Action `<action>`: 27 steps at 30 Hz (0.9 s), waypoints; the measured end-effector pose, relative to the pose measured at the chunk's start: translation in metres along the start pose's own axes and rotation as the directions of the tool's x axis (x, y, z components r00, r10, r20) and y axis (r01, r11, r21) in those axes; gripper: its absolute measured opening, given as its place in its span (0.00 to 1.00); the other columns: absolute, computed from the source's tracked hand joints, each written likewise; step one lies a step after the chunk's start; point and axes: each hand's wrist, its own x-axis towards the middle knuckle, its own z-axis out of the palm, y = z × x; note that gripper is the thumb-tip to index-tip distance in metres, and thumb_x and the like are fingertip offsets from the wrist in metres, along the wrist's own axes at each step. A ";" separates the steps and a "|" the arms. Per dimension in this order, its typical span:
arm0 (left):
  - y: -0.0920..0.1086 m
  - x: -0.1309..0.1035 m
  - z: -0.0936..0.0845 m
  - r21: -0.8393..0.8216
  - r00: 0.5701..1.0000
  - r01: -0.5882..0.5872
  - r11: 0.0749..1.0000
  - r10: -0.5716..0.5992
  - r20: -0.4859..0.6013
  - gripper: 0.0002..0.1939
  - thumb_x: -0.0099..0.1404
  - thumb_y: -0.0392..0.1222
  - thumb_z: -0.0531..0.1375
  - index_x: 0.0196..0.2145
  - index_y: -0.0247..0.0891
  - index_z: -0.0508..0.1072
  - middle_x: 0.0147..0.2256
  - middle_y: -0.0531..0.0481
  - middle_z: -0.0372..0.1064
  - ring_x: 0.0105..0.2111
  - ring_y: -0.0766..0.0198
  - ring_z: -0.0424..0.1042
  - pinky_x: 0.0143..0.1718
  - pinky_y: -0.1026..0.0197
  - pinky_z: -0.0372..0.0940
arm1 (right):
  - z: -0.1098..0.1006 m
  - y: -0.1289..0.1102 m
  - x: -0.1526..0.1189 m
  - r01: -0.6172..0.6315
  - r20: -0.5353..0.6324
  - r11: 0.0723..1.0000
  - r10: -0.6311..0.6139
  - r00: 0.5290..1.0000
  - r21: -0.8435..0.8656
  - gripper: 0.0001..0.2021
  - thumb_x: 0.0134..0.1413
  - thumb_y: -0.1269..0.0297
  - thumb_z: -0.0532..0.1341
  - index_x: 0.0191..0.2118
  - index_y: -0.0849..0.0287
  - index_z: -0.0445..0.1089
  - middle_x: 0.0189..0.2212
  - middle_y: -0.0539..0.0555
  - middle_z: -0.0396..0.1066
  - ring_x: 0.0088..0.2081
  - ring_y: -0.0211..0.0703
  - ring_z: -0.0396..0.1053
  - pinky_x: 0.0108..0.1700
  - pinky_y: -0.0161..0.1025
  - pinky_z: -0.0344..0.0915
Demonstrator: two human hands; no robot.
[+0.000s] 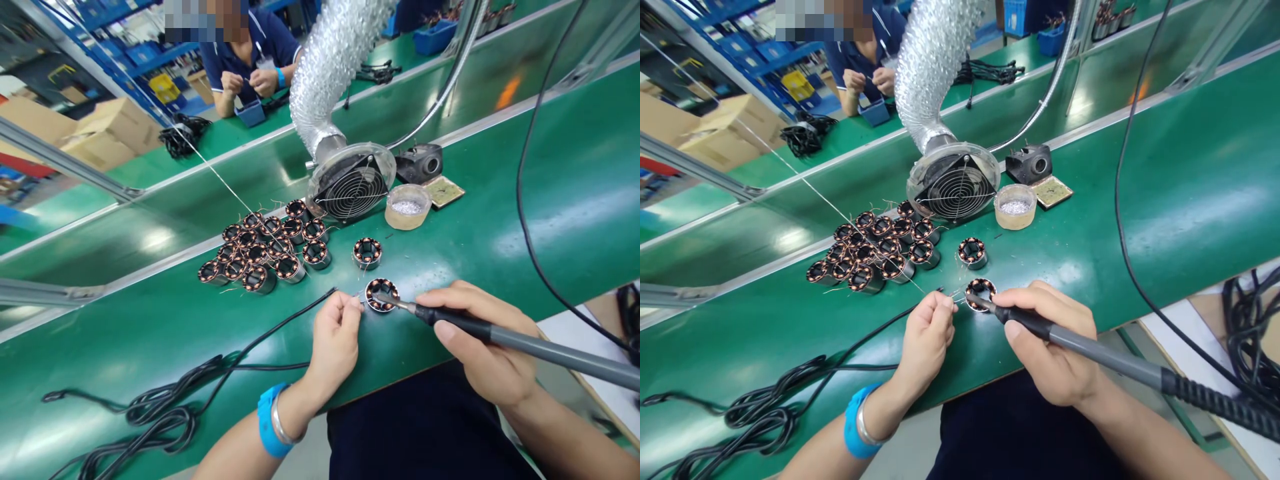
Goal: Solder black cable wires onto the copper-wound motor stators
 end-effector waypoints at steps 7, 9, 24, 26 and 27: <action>0.001 -0.001 0.000 -0.003 1.000 0.009 1.000 -0.009 0.009 0.20 0.65 0.59 0.58 0.27 0.39 0.65 0.18 0.60 0.49 0.18 0.72 0.47 0.20 0.68 0.48 | 0.004 0.005 -0.002 -0.047 0.004 0.999 0.047 0.999 0.020 0.08 0.55 0.71 0.59 0.38 0.56 0.74 0.26 0.49 0.71 0.23 0.38 0.66 0.24 0.36 0.61; 0.001 -0.001 0.000 -0.002 1.000 0.014 1.000 -0.014 0.004 0.20 0.65 0.59 0.58 0.27 0.39 0.65 0.18 0.60 0.49 0.18 0.71 0.48 0.20 0.67 0.48 | 0.004 0.006 -0.003 -0.051 0.006 0.999 0.050 0.999 0.019 0.07 0.55 0.70 0.59 0.38 0.56 0.74 0.27 0.50 0.72 0.24 0.38 0.67 0.24 0.36 0.61; 0.003 -0.002 0.000 0.008 1.000 0.000 1.000 0.000 0.008 0.20 0.64 0.58 0.59 0.26 0.39 0.65 0.18 0.60 0.50 0.18 0.71 0.49 0.20 0.67 0.49 | 0.006 0.000 0.000 -0.017 0.045 1.000 0.016 0.999 0.021 0.07 0.54 0.71 0.59 0.38 0.57 0.74 0.24 0.49 0.70 0.22 0.37 0.64 0.23 0.35 0.61; 0.003 -0.002 0.000 0.011 1.000 -0.004 1.000 0.004 0.012 0.20 0.64 0.58 0.59 0.26 0.39 0.65 0.18 0.60 0.50 0.18 0.71 0.49 0.20 0.67 0.49 | 0.006 -0.001 -0.001 0.011 0.064 1.000 -0.012 0.998 0.020 0.08 0.54 0.71 0.59 0.38 0.58 0.74 0.25 0.50 0.71 0.23 0.38 0.66 0.24 0.36 0.63; 0.003 -0.003 0.000 0.012 1.000 -0.010 1.000 0.010 0.019 0.19 0.65 0.57 0.59 0.26 0.39 0.65 0.18 0.60 0.50 0.18 0.71 0.49 0.21 0.67 0.49 | 0.007 -0.002 -0.001 0.028 0.071 0.999 -0.029 0.997 0.020 0.08 0.54 0.72 0.59 0.39 0.57 0.74 0.26 0.50 0.71 0.24 0.38 0.66 0.24 0.36 0.63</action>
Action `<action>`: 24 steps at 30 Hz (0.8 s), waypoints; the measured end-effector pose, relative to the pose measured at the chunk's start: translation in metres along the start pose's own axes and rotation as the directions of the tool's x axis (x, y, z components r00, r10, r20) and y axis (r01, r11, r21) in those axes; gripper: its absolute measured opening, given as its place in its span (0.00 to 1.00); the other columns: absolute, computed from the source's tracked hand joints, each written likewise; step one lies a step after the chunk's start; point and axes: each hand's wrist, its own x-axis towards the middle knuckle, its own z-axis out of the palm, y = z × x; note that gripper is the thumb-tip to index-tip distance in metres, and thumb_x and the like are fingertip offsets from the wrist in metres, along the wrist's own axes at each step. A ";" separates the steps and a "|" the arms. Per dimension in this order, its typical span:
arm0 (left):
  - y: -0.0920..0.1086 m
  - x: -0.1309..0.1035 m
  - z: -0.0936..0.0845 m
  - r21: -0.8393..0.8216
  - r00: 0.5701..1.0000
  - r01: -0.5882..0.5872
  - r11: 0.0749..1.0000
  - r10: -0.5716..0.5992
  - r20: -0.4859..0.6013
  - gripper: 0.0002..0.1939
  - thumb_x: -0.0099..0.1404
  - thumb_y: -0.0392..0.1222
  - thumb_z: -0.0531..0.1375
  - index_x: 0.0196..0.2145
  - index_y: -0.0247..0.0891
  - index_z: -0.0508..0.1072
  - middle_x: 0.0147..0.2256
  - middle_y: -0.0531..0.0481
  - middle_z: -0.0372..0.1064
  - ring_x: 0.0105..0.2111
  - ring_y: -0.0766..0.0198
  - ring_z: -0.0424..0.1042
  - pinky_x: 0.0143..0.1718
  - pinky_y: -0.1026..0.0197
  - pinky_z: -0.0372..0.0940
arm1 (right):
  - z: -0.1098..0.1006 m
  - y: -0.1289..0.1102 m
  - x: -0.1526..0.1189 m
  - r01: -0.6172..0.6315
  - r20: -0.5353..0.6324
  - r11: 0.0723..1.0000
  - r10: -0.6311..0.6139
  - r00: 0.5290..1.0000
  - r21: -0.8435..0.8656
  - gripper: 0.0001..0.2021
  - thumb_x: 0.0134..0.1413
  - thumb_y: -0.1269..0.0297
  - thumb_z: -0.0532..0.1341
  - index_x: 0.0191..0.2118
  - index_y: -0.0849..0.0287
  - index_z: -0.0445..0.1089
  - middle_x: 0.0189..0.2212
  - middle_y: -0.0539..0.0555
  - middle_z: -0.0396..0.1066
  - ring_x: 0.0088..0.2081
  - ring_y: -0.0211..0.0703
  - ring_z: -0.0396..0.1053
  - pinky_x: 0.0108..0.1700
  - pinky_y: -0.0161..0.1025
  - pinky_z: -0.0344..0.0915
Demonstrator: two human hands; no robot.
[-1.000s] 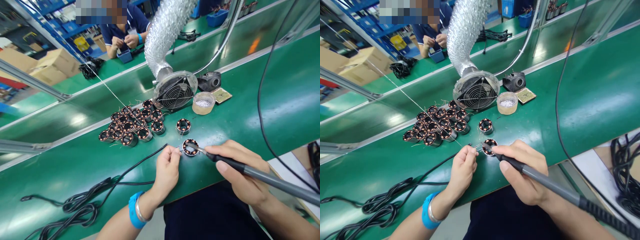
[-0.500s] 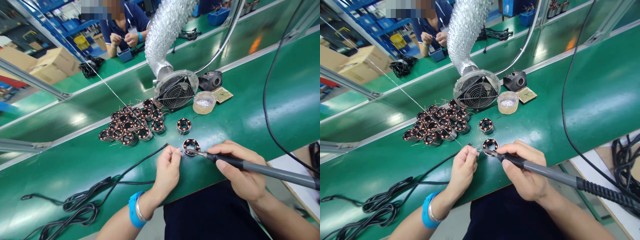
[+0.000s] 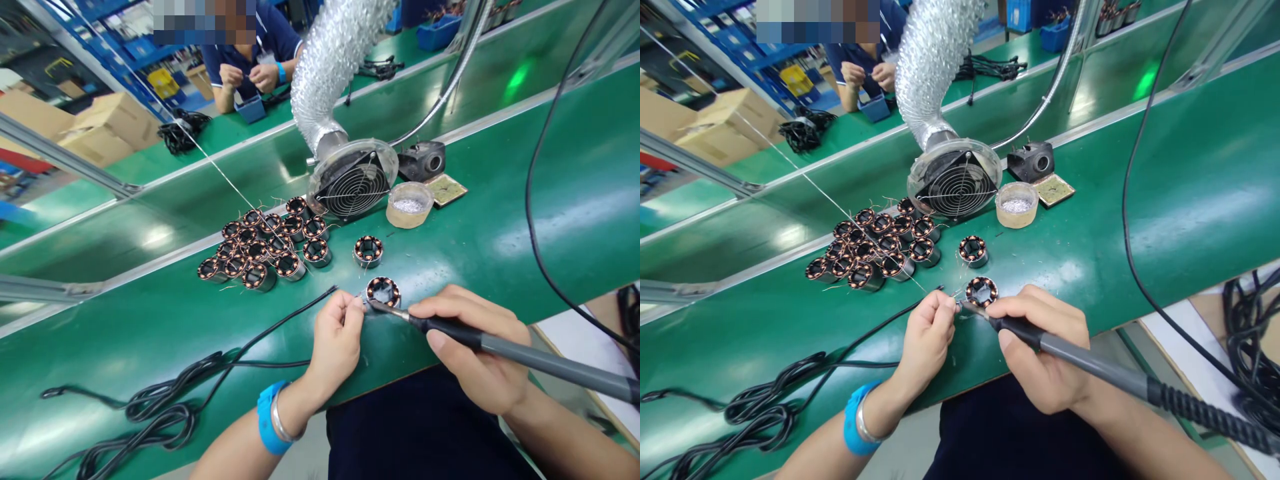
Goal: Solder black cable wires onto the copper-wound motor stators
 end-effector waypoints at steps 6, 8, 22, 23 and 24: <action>-0.001 0.000 -0.001 0.026 0.999 -0.019 0.999 0.018 0.029 0.18 0.67 0.55 0.56 0.26 0.39 0.64 0.18 0.60 0.49 0.18 0.71 0.47 0.21 0.67 0.48 | 0.004 -0.005 -0.003 0.116 0.003 0.993 -0.116 0.993 -0.002 0.13 0.53 0.75 0.57 0.42 0.58 0.73 0.22 0.50 0.69 0.22 0.38 0.63 0.24 0.37 0.63; -0.002 0.001 -0.001 0.030 1.000 -0.013 0.999 0.012 0.027 0.19 0.66 0.55 0.57 0.26 0.39 0.64 0.18 0.61 0.49 0.18 0.71 0.47 0.21 0.67 0.47 | 0.004 -0.006 -0.003 0.126 0.004 0.992 -0.126 0.992 0.001 0.13 0.52 0.76 0.57 0.42 0.58 0.73 0.22 0.50 0.68 0.22 0.38 0.63 0.23 0.37 0.63; -0.003 0.000 -0.002 0.043 0.998 -0.037 0.998 0.035 0.047 0.16 0.69 0.51 0.55 0.27 0.38 0.64 0.19 0.60 0.49 0.19 0.72 0.47 0.22 0.67 0.47 | -0.004 -0.006 -0.001 0.098 -0.014 0.995 -0.099 0.995 -0.034 0.11 0.54 0.74 0.57 0.41 0.58 0.74 0.25 0.52 0.72 0.23 0.39 0.66 0.22 0.37 0.64; -0.002 0.000 -0.002 0.038 0.998 -0.034 0.999 0.032 0.047 0.17 0.68 0.51 0.55 0.27 0.38 0.64 0.19 0.60 0.50 0.19 0.72 0.47 0.22 0.67 0.47 | -0.004 -0.006 -0.001 0.096 -0.015 0.995 -0.097 0.995 -0.036 0.11 0.54 0.74 0.57 0.41 0.58 0.74 0.25 0.52 0.72 0.23 0.39 0.65 0.22 0.37 0.64; -0.001 0.000 -0.001 0.034 0.999 -0.031 0.999 0.030 0.046 0.17 0.68 0.51 0.55 0.27 0.38 0.64 0.20 0.60 0.50 0.19 0.72 0.47 0.22 0.67 0.47 | -0.004 -0.006 0.000 0.096 -0.013 0.995 -0.096 0.995 -0.038 0.11 0.54 0.74 0.57 0.41 0.59 0.74 0.24 0.52 0.71 0.23 0.38 0.65 0.22 0.37 0.63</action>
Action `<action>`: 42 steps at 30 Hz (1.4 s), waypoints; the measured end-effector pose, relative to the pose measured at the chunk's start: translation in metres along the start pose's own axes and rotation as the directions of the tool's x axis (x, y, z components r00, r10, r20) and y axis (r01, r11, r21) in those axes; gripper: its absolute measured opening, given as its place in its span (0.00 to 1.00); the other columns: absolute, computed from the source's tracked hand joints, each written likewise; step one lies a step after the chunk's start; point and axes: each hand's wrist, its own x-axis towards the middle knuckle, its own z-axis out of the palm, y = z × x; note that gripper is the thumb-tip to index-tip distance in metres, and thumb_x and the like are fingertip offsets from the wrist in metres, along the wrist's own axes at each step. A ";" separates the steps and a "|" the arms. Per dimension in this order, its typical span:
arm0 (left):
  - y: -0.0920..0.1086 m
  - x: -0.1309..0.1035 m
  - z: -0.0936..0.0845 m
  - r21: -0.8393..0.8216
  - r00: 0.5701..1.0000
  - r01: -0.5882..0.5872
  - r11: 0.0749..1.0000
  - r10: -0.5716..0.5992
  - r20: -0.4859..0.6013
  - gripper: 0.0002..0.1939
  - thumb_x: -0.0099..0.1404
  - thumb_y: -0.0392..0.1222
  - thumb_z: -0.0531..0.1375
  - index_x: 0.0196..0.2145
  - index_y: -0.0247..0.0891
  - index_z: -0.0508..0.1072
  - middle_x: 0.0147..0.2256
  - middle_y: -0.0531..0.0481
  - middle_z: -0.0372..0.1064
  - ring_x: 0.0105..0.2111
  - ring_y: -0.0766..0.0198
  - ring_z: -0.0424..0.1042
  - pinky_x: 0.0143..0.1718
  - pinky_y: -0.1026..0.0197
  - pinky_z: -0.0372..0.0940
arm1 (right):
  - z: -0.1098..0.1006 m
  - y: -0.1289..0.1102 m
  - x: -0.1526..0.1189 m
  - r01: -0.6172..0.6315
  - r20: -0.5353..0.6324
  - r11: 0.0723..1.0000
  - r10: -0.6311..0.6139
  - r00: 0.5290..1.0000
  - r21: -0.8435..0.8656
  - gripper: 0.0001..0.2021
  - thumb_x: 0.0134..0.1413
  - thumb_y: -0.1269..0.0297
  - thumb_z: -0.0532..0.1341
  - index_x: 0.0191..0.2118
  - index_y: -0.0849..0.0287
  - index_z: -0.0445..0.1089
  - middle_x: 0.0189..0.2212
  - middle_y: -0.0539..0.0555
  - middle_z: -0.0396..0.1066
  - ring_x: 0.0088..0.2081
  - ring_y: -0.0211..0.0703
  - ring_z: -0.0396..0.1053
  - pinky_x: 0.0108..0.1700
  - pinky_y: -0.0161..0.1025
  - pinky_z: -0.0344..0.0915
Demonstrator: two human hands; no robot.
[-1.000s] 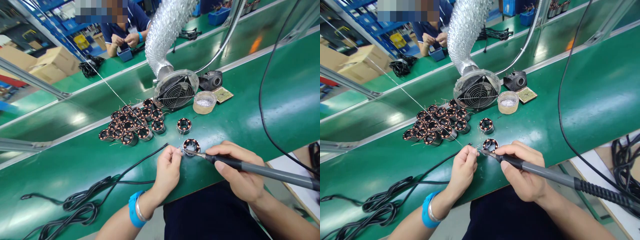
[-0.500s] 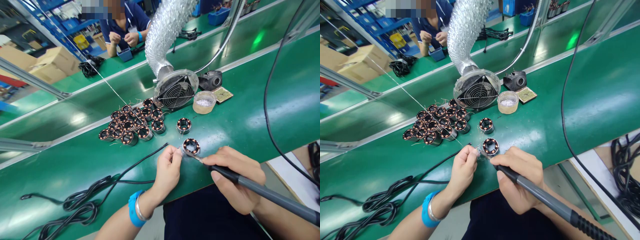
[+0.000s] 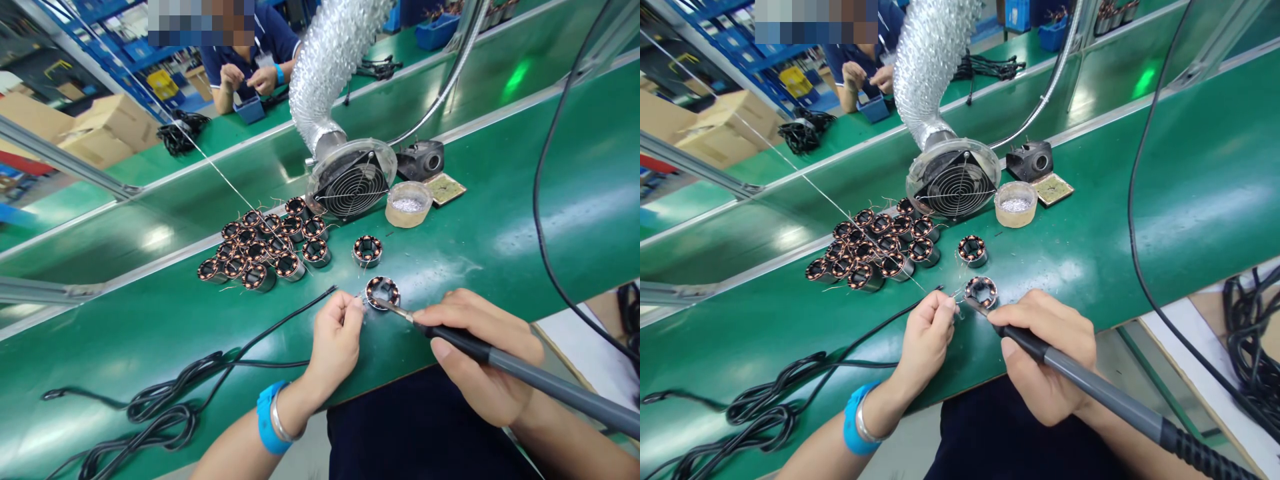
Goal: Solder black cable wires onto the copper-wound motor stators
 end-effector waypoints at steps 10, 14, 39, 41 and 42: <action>-0.001 0.000 0.000 0.001 1.000 0.014 1.000 -0.014 0.000 0.16 0.68 0.51 0.55 0.27 0.38 0.65 0.20 0.60 0.51 0.19 0.72 0.47 0.22 0.67 0.47 | -0.003 0.015 0.004 0.034 -0.084 0.996 -0.040 0.996 -0.079 0.10 0.54 0.72 0.60 0.42 0.56 0.74 0.28 0.51 0.73 0.27 0.41 0.68 0.27 0.40 0.65; 0.000 0.000 0.001 0.003 1.000 0.017 1.000 -0.017 -0.002 0.17 0.67 0.52 0.55 0.27 0.38 0.65 0.19 0.60 0.50 0.18 0.72 0.46 0.22 0.67 0.46 | -0.005 0.054 0.020 0.038 -0.229 0.956 -0.108 0.967 -0.289 0.11 0.56 0.69 0.62 0.45 0.52 0.74 0.35 0.54 0.76 0.33 0.46 0.71 0.36 0.44 0.69; 0.014 0.013 -0.022 0.026 0.995 0.033 0.999 -0.035 0.092 0.14 0.58 0.49 0.66 0.27 0.34 0.73 0.22 0.56 0.61 0.23 0.72 0.55 0.25 0.68 0.53 | 0.051 0.054 0.011 0.195 0.094 0.977 -0.187 0.978 -0.086 0.13 0.56 0.77 0.59 0.46 0.59 0.67 0.33 0.53 0.75 0.31 0.42 0.67 0.35 0.41 0.65; 0.012 0.013 -0.021 0.039 0.994 0.042 0.998 -0.046 0.104 0.15 0.58 0.50 0.66 0.28 0.33 0.75 0.22 0.55 0.62 0.23 0.72 0.55 0.25 0.68 0.52 | 0.050 0.055 0.011 0.198 0.091 0.979 -0.192 0.977 -0.056 0.14 0.55 0.77 0.60 0.47 0.58 0.67 0.33 0.52 0.75 0.31 0.42 0.68 0.35 0.41 0.66; 0.012 0.014 -0.022 0.019 0.993 0.053 0.998 -0.055 0.109 0.15 0.58 0.50 0.67 0.29 0.34 0.75 0.22 0.56 0.62 0.22 0.72 0.55 0.24 0.68 0.52 | 0.050 0.055 0.011 0.193 0.090 0.980 -0.189 0.978 -0.043 0.14 0.55 0.77 0.60 0.47 0.58 0.67 0.32 0.51 0.75 0.31 0.42 0.68 0.35 0.41 0.66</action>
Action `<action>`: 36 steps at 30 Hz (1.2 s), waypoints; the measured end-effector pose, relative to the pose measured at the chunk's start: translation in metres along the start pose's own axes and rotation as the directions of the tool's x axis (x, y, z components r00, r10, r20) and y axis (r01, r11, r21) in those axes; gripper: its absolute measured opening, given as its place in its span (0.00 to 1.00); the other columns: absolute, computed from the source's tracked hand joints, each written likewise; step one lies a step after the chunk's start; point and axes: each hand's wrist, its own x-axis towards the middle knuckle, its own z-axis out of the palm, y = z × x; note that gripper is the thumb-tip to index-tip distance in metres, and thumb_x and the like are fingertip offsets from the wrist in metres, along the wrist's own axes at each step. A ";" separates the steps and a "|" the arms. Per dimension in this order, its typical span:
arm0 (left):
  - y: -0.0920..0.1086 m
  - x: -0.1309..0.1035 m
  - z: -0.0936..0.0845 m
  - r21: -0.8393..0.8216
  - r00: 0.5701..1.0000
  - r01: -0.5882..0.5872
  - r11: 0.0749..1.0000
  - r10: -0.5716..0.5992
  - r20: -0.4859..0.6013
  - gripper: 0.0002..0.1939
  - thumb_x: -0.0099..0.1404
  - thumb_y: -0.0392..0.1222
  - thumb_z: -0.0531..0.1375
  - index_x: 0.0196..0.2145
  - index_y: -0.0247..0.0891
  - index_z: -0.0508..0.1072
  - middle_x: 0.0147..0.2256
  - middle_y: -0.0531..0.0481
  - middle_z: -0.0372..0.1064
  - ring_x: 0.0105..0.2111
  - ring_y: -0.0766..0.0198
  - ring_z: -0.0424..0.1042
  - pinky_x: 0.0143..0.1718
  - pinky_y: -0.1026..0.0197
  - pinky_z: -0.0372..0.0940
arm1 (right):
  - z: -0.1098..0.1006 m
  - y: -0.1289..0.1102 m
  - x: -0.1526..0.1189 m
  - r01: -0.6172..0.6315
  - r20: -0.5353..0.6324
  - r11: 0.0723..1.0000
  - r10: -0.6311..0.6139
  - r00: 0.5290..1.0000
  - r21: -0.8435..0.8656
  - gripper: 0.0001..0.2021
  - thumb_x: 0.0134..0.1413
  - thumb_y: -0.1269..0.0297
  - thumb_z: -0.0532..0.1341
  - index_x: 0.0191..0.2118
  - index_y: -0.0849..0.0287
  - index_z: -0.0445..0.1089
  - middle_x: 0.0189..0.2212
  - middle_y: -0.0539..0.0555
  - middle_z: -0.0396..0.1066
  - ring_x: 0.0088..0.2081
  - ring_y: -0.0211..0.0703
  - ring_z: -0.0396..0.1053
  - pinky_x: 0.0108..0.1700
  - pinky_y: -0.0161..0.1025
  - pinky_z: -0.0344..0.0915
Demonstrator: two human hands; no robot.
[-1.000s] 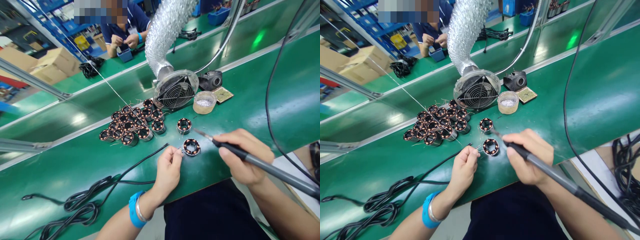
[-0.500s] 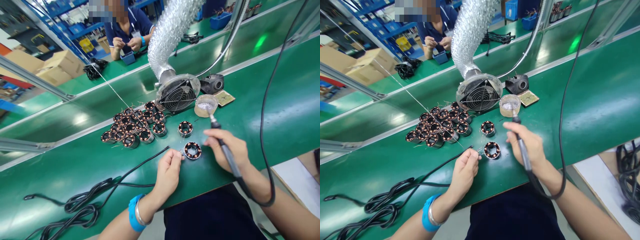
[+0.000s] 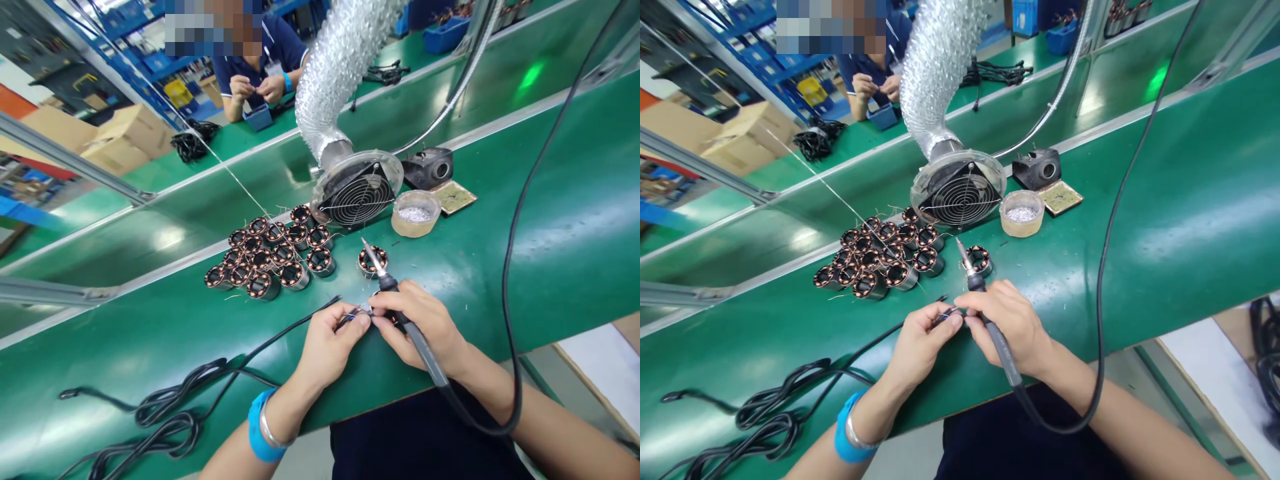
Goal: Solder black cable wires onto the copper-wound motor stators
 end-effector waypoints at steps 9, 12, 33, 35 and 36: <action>0.001 0.008 -0.010 -0.140 0.995 0.079 0.987 -0.087 -0.054 0.15 0.54 0.50 0.68 0.26 0.33 0.75 0.20 0.56 0.64 0.16 0.76 0.52 0.18 0.69 0.48 | 0.001 0.000 0.001 -0.041 -0.007 0.999 0.041 0.999 0.031 0.14 0.57 0.76 0.60 0.47 0.56 0.67 0.32 0.51 0.75 0.30 0.42 0.69 0.35 0.41 0.67; 0.003 0.008 -0.008 -0.098 0.995 0.055 0.994 -0.064 -0.082 0.14 0.53 0.49 0.69 0.27 0.33 0.79 0.21 0.53 0.67 0.21 0.72 0.58 0.24 0.68 0.55 | 0.002 -0.001 0.003 -0.019 -0.001 1.000 0.019 1.000 0.006 0.14 0.58 0.75 0.59 0.48 0.55 0.67 0.32 0.51 0.76 0.30 0.42 0.69 0.34 0.41 0.67; 0.012 -0.023 -0.007 -0.325 0.981 0.179 0.928 -0.142 0.134 0.19 0.52 0.42 0.67 0.43 0.33 0.80 0.36 0.40 0.80 0.35 0.56 0.79 0.42 0.56 0.72 | 0.011 -0.009 0.009 -0.056 -0.011 0.996 0.056 0.998 -0.064 0.13 0.59 0.79 0.54 0.46 0.56 0.66 0.28 0.50 0.70 0.28 0.41 0.65 0.33 0.41 0.68; 0.011 -0.012 -0.015 -0.307 0.980 0.186 0.933 -0.154 0.128 0.15 0.50 0.40 0.66 0.36 0.32 0.81 0.33 0.40 0.80 0.33 0.56 0.79 0.40 0.56 0.72 | 0.006 -0.004 0.007 -0.027 0.010 0.997 0.028 1.000 -0.074 0.13 0.59 0.76 0.58 0.47 0.55 0.66 0.33 0.53 0.74 0.32 0.44 0.69 0.37 0.43 0.70; 0.011 -0.005 -0.019 -0.288 0.983 0.179 0.941 -0.157 0.096 0.13 0.49 0.40 0.66 0.33 0.31 0.81 0.32 0.40 0.80 0.32 0.56 0.79 0.38 0.56 0.72 | 0.003 -0.002 0.005 -0.037 0.016 0.996 0.038 0.999 -0.083 0.13 0.59 0.74 0.60 0.48 0.55 0.67 0.37 0.54 0.76 0.35 0.46 0.71 0.40 0.45 0.71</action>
